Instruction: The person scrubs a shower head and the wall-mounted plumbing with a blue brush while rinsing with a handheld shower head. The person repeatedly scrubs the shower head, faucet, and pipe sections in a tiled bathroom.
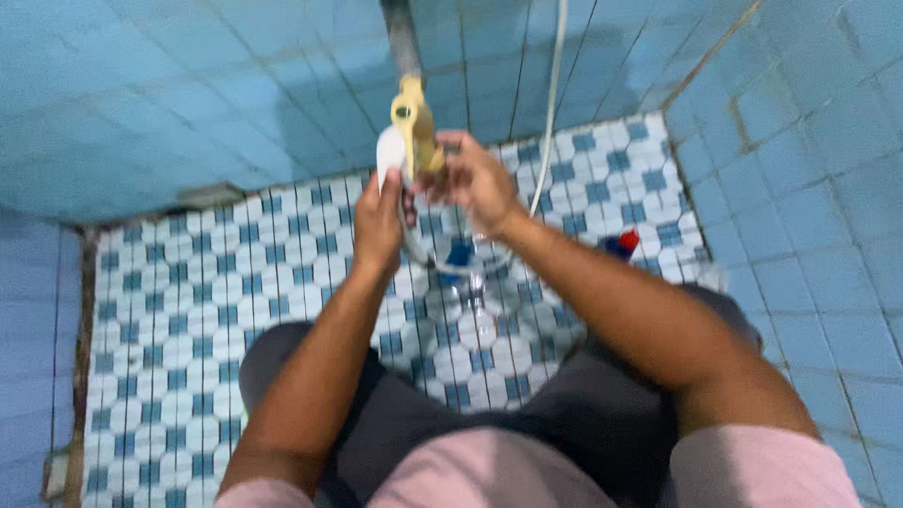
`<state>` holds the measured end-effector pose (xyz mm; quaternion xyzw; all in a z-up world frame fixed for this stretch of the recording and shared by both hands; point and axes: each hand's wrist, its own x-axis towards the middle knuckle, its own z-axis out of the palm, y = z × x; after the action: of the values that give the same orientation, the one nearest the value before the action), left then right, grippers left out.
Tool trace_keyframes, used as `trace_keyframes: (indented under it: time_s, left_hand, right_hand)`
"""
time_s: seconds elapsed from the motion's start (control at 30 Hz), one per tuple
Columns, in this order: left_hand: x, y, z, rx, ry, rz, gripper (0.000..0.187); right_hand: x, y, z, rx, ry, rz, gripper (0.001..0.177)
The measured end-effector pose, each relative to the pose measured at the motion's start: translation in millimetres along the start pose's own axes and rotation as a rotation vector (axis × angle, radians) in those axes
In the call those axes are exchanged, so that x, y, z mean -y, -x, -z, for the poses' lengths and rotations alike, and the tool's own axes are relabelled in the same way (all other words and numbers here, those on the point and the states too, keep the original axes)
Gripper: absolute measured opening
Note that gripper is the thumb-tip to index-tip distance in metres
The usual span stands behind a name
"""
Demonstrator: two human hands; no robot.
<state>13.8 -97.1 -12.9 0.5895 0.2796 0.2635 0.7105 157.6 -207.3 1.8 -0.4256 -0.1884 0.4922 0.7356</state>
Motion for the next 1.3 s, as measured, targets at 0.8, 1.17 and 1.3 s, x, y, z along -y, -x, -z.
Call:
trace_keyframes:
  time_s: [0.8,1.17,1.3]
  left_hand:
    - [-13.6,-10.0,65.6,-0.121,-0.079,0.063,0.041]
    - [-6.7,-26.5,56.2,-0.104,-0.029,0.161,0.040]
    - [-7.3,-21.6,49.8,-0.071,-0.050,0.123,0.041]
  right_hand:
    - [-273.1,-60.2,207.6,-0.002,1.990,0.129,0.047]
    - [-270.4,-48.6,225.1,-0.186,2.121,-0.149,0.024]
    - [-240.2,-77.8,207.5,-0.529,1.403,-0.210,0.051]
